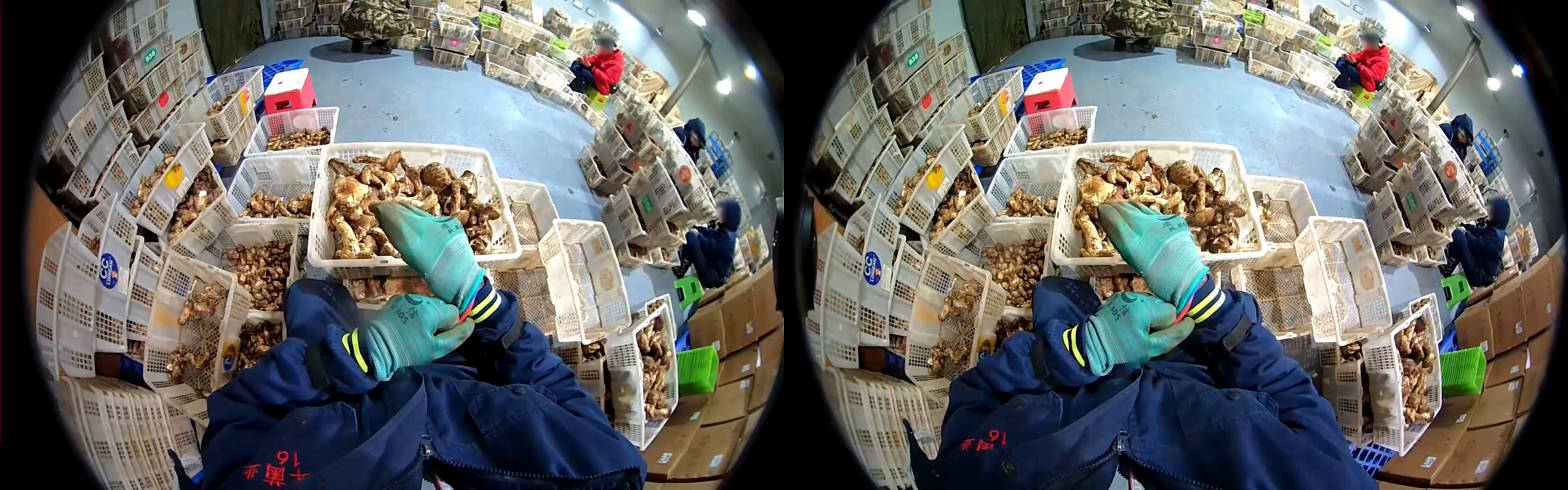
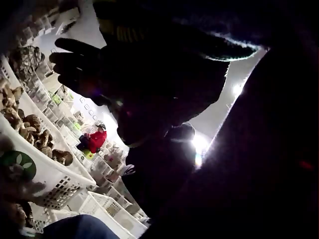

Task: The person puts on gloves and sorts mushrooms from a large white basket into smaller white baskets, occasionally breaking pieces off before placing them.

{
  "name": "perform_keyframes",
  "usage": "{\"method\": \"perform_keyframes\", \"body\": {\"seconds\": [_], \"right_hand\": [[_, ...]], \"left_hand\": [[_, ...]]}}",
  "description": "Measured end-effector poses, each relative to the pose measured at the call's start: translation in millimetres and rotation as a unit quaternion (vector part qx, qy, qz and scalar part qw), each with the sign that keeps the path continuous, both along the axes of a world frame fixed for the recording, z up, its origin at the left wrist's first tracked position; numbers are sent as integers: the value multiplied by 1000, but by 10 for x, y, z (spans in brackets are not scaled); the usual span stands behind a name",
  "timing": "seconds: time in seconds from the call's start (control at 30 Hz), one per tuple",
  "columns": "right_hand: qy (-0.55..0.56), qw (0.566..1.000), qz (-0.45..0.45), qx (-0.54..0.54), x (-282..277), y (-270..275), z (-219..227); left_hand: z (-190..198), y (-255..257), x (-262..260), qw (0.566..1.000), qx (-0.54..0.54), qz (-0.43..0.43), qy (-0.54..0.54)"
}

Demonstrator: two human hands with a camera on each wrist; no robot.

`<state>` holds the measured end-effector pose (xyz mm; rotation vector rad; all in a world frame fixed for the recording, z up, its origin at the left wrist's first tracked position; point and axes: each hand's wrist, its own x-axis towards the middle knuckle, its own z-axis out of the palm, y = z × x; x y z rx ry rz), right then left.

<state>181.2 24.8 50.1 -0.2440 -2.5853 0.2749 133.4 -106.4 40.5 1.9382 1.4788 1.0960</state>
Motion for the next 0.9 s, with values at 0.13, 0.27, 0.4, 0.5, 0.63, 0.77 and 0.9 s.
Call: {"method": "perform_keyframes", "body": {"seconds": [0.13, 0.27, 0.4, 0.5, 0.63, 0.77, 0.9], "right_hand": [[26, 994, 45, 97, -66, 103, -155], [8, 998, 25, 53, -48, 71, -183], [-48, 996, -6, 78, 24, 78, -221], [-36, 991, 17, 126, 6, 136, -286], [-42, 995, 19, 87, 18, 86, -258], [-106, 994, -39, -8, 7, 37, -212], [-32, 999, 22, 16, -96, 175, -172]], "left_hand": [[-51, 25, -12, 999, -53, 2, 13], [-48, 41, -31, 994, -103, -6, 39], [-71, 55, -37, 992, -113, 1, 58], [-99, 57, -29, 992, -106, 9, 61], [-101, 53, -17, 994, -101, 15, 47], [-107, 49, 0, 996, -76, 35, 41], [-43, 43, -11, 998, -54, -4, -33]]}}
